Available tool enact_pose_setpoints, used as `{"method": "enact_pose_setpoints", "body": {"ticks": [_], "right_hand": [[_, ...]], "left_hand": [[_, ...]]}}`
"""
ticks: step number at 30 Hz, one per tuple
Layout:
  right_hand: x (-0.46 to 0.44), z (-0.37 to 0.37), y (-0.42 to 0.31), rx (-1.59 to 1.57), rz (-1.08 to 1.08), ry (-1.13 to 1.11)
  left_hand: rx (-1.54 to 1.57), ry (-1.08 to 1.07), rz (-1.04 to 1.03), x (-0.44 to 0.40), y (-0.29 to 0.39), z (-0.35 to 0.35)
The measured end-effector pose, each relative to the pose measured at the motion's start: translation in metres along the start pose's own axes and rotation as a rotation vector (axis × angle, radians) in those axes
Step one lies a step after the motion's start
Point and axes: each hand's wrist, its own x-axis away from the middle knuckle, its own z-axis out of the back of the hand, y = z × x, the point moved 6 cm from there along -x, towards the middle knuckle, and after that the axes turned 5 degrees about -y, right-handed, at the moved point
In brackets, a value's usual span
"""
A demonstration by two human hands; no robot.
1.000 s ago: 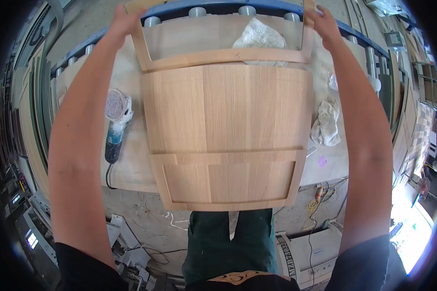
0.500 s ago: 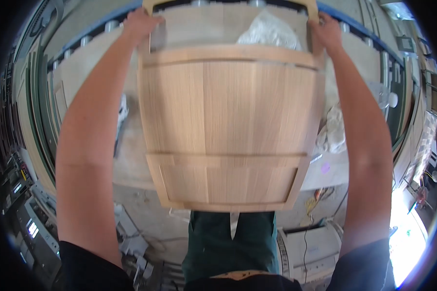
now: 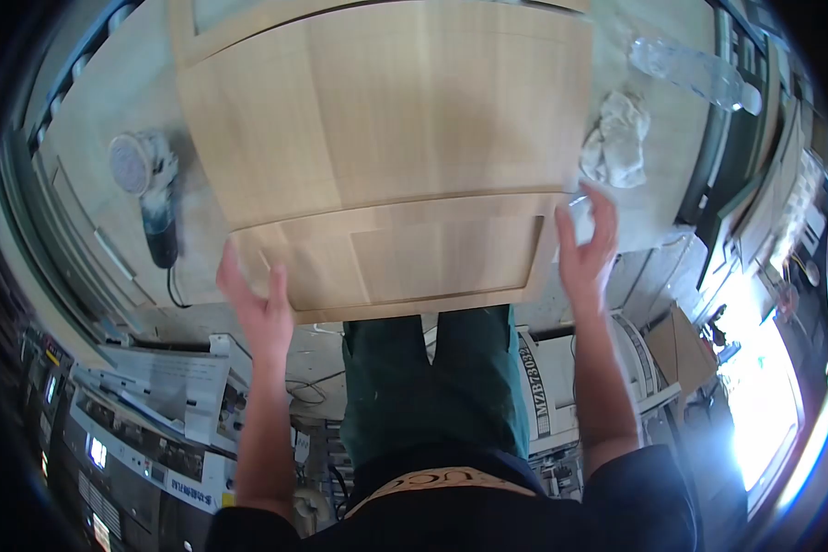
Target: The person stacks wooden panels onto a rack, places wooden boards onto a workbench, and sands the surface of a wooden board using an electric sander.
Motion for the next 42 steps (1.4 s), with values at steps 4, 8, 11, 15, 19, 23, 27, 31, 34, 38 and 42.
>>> {"method": "enact_pose_setpoints", "body": {"ticks": [4, 8, 11, 15, 19, 23, 27, 31, 34, 38, 42], "right_hand": [[0.093, -0.017, 0.037, -0.071, -0.392, -0.145], [0.113, -0.025, 0.039, -0.089, -0.429, -0.137], [0.116, -0.027, 0.041, -0.171, -0.511, -0.137], [0.122, -0.016, 0.040, -0.246, -0.492, -0.069], [0.164, -0.013, 0.069, -0.408, -0.562, 0.037], [0.239, -0.001, 0.124, -0.915, -0.806, 0.079], [0.326, 0.014, 0.221, -1.032, -1.077, 0.243], [0.410, 0.034, 0.318, -1.099, -1.251, 0.539], [0.439, 0.043, 0.347, -1.141, -1.339, 0.604], [0.443, 0.021, 0.384, -1.256, -1.243, 0.755], [0.416, -0.008, 0.381, -1.301, -1.360, 0.745]], "left_hand": [[0.176, -0.026, 0.280, 0.044, -0.079, -0.026], [0.476, -0.032, 0.387, 0.051, -0.108, -0.043], [0.493, -0.061, 0.411, 0.042, -0.104, -0.041], [0.661, -0.059, 0.347, 0.036, -0.101, -0.035], [0.618, 0.148, 0.200, 0.065, -0.107, 0.001], [0.626, 0.022, 0.163, 0.097, 0.017, 0.004], [0.309, -0.129, -0.211, 0.115, 0.154, -0.040], [0.347, -0.340, -0.556, 0.128, 0.276, -0.117], [0.351, -0.363, -0.589, 0.152, 0.337, -0.151], [0.446, -0.306, -0.600, 0.196, 0.350, -0.160], [0.360, -0.363, -0.506, 0.234, 0.304, -0.175]]}}
